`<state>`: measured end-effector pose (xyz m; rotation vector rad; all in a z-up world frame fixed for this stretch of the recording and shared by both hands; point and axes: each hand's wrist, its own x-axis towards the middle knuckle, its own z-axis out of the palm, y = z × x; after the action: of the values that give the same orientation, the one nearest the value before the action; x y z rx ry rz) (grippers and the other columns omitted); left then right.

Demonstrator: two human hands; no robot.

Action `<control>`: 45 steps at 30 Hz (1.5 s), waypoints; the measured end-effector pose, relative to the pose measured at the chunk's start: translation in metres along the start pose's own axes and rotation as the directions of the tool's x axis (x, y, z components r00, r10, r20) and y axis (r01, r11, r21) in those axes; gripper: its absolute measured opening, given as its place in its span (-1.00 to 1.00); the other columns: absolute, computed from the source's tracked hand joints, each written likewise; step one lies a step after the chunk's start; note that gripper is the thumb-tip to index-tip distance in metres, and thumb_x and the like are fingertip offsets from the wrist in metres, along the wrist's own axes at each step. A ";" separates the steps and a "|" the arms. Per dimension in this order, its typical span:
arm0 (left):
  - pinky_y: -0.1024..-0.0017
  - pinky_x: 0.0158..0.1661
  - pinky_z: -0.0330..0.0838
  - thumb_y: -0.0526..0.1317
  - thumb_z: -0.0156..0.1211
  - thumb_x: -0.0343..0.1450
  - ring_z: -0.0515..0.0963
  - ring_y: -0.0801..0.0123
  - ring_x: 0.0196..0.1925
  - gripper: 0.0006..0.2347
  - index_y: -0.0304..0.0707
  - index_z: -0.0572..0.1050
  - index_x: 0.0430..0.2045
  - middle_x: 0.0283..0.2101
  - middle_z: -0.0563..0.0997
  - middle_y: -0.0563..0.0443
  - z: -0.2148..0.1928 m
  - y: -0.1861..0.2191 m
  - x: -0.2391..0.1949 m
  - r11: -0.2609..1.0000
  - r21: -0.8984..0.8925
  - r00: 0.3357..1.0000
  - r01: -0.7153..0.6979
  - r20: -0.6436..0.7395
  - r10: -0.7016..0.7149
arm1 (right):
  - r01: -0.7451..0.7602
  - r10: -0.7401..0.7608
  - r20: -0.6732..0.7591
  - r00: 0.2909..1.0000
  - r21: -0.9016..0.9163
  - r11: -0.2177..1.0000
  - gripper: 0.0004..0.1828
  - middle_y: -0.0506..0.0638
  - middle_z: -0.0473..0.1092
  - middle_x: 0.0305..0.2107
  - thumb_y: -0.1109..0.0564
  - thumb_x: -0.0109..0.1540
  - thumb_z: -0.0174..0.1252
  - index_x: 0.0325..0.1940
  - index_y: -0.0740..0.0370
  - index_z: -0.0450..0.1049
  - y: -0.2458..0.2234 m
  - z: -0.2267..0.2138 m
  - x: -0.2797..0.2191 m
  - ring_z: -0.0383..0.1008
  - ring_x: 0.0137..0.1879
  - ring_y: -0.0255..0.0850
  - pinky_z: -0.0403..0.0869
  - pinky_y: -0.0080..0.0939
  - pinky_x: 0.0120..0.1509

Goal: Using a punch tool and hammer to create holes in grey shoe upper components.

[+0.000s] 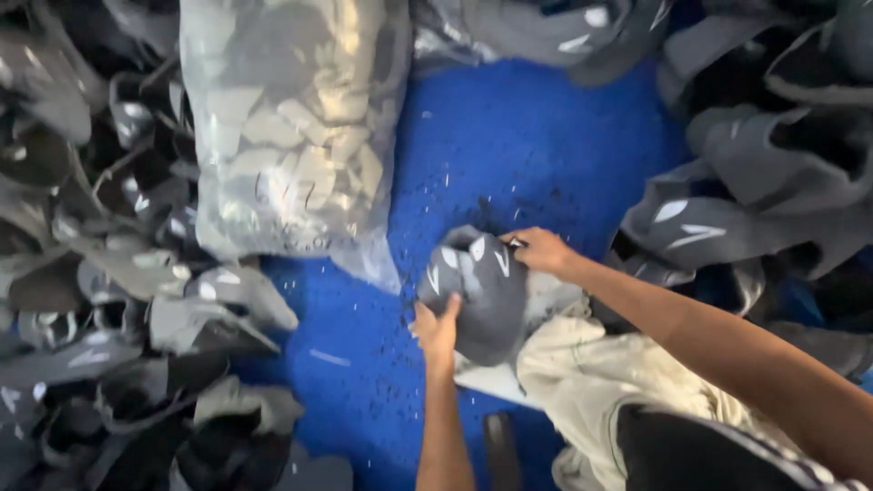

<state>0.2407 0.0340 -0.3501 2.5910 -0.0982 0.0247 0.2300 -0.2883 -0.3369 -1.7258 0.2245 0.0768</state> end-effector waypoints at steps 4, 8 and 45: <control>0.51 -0.11 0.39 -0.52 0.36 0.27 0.47 0.44 -0.18 -0.73 -0.35 0.48 -0.21 -0.22 0.50 0.08 -0.119 0.150 0.049 0.490 -0.865 0.949 -0.104 -0.234 -0.213 | 0.130 -0.161 -0.157 0.974 -0.193 0.973 -0.69 0.08 0.57 -0.04 0.34 0.10 0.09 -0.12 0.20 0.59 -0.020 -0.047 0.066 0.58 0.10 -0.13 0.49 -0.14 0.23; 0.41 -0.18 0.41 -0.17 0.23 0.54 0.58 0.28 -0.12 -0.81 -0.30 0.48 -0.10 -0.10 0.60 -0.06 -0.209 0.109 -0.005 -0.518 -0.800 0.908 -0.303 -0.076 -0.413 | 0.115 -0.447 -0.494 0.745 -0.565 0.817 -0.66 0.23 0.50 -0.14 0.32 0.13 0.18 0.01 0.23 0.47 -0.102 -0.148 0.123 0.52 0.02 0.22 0.49 0.12 0.08; 0.36 0.14 0.47 -0.45 0.10 0.34 0.64 0.10 0.12 -0.67 -0.21 0.61 -0.04 0.04 0.65 -0.20 -0.194 0.172 0.072 0.772 -0.508 0.913 -0.383 -0.079 0.401 | 0.503 -0.480 0.256 0.839 -0.700 0.506 -0.35 0.13 0.52 0.05 0.03 0.13 0.21 0.35 -0.09 0.47 -0.211 -0.005 0.028 0.60 -0.06 0.09 0.59 0.04 -0.03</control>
<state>0.2999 -0.0160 -0.0924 1.9898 -0.5819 0.0940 0.2978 -0.2647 -0.1361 -2.5673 -0.4121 -0.2766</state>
